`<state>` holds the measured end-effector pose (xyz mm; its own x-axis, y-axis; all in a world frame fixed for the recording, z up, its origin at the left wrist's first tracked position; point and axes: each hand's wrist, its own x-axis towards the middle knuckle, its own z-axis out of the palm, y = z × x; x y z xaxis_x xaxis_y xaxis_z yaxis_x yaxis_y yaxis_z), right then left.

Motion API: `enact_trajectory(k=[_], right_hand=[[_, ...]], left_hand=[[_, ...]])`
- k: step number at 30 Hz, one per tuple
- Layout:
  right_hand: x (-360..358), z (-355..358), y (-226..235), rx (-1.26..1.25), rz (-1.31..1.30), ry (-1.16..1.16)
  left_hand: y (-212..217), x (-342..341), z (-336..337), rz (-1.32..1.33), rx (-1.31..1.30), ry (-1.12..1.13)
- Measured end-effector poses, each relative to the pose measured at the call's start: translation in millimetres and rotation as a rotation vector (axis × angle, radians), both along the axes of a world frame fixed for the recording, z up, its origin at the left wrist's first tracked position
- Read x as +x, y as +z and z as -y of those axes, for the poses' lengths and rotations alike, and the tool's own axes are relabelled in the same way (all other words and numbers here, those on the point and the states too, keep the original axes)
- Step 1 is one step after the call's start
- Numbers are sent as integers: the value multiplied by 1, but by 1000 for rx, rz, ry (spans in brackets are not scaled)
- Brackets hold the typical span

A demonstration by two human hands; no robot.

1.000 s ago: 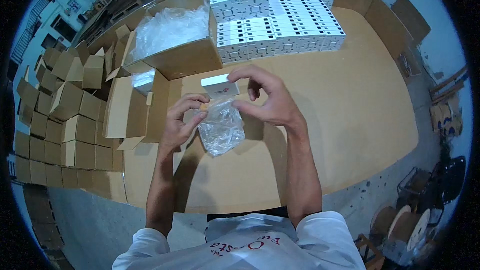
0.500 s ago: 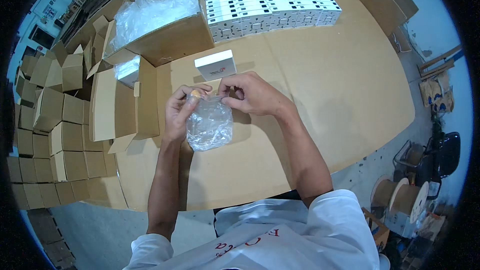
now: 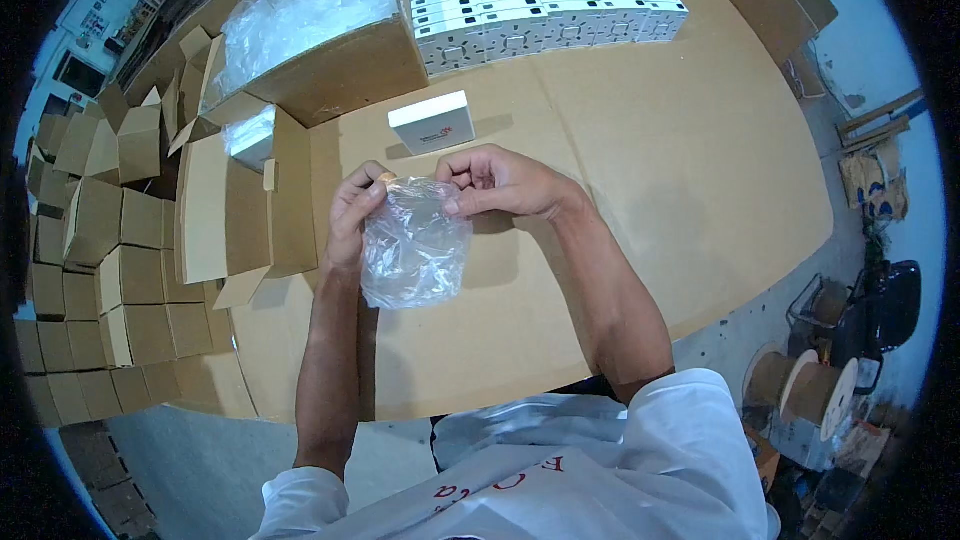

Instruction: The person is putting small white boxes into plastic bags and then placing them into larger cardboard shipping boxes.

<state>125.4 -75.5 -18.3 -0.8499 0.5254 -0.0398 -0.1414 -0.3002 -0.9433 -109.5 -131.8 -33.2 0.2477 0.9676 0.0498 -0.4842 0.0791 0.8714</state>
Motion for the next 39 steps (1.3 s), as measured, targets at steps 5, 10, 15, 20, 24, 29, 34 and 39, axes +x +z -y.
enact_trajectory(k=[5,10,15,20,24,29,34,39], right_hand=[[0,0,-1,110,192,-79],[1,3,3,319,209,-197],[5,10,19,509,166,-280],[5,10,25,731,157,-321],[4,6,22,797,14,-461],[-4,1,19,643,-68,-879],[-9,-8,17,913,215,-1003],[-13,-5,15,841,254,-885]], left_hand=[[-10,-13,-1,-136,30,-40],[4,-2,1,-183,124,66],[15,-4,9,-375,118,8],[20,-5,14,-522,66,-19],[17,-6,15,-670,46,-3],[23,-6,15,-662,-5,17],[25,-11,18,-627,-23,66],[32,-12,20,-645,-75,38]])
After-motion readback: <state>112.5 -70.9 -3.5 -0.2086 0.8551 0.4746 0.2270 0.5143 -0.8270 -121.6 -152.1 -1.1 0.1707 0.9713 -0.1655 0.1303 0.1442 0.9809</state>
